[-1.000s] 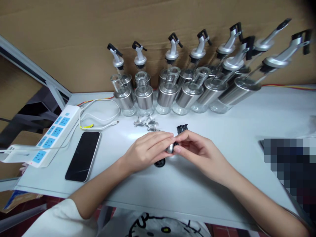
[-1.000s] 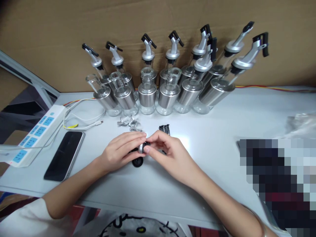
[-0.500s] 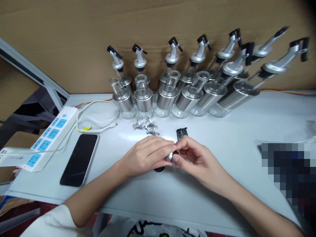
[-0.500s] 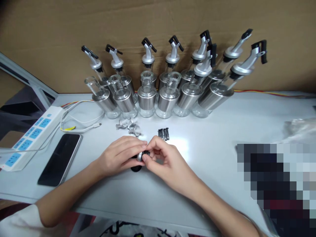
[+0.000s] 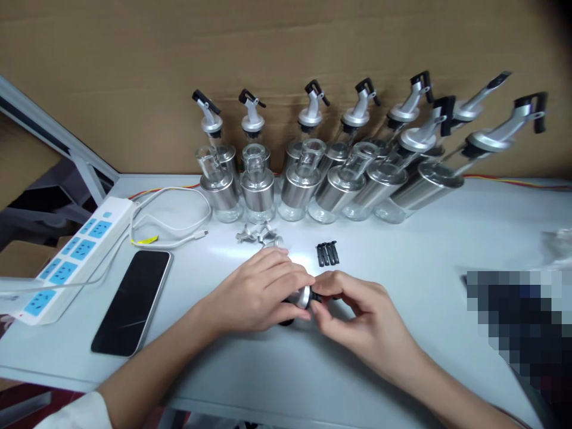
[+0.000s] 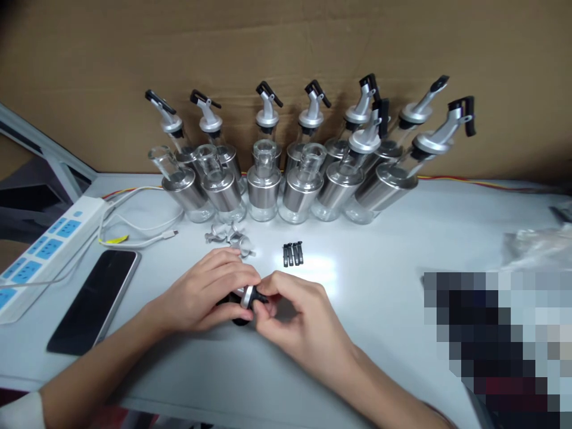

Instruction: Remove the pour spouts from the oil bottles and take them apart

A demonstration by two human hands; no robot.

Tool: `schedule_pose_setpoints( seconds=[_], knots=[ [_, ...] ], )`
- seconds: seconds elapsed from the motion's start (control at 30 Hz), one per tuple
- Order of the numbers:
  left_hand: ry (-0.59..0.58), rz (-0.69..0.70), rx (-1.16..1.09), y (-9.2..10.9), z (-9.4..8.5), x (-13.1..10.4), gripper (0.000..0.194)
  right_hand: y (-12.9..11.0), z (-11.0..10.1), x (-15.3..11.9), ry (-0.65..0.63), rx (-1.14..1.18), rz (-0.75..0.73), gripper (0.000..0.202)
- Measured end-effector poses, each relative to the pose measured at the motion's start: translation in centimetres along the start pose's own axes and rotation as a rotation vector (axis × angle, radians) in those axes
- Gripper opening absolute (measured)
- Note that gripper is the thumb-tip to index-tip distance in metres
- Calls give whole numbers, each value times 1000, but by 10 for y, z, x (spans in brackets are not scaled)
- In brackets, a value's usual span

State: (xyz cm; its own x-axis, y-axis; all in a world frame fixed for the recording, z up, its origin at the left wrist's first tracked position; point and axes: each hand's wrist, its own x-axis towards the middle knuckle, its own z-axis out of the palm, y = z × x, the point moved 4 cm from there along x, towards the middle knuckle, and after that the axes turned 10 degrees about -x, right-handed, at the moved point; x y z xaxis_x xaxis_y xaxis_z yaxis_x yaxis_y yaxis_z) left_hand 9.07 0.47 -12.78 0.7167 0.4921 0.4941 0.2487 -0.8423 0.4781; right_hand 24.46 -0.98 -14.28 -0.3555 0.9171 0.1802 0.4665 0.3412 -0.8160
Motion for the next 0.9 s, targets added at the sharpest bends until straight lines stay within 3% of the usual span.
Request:
schedule_pose_setpoints(
  seconds=[0.4,0.53,0.7,0.9],
  knots=[
    [-11,-89,-226,-7,-2,0,31,-15,-5,0,76,-390,-492,16],
    [-27,-126,-292,-11,-1,-3,30,-15,-4,0,96,-527,-584,19],
    [-21,-192,-357,-15,-2,-6,31,-18,-6,0,102,-584,-596,21],
    [-19,-239,-401,-15,-4,-6,30,-10,-6,2,-5,-454,-370,18]
  ],
)
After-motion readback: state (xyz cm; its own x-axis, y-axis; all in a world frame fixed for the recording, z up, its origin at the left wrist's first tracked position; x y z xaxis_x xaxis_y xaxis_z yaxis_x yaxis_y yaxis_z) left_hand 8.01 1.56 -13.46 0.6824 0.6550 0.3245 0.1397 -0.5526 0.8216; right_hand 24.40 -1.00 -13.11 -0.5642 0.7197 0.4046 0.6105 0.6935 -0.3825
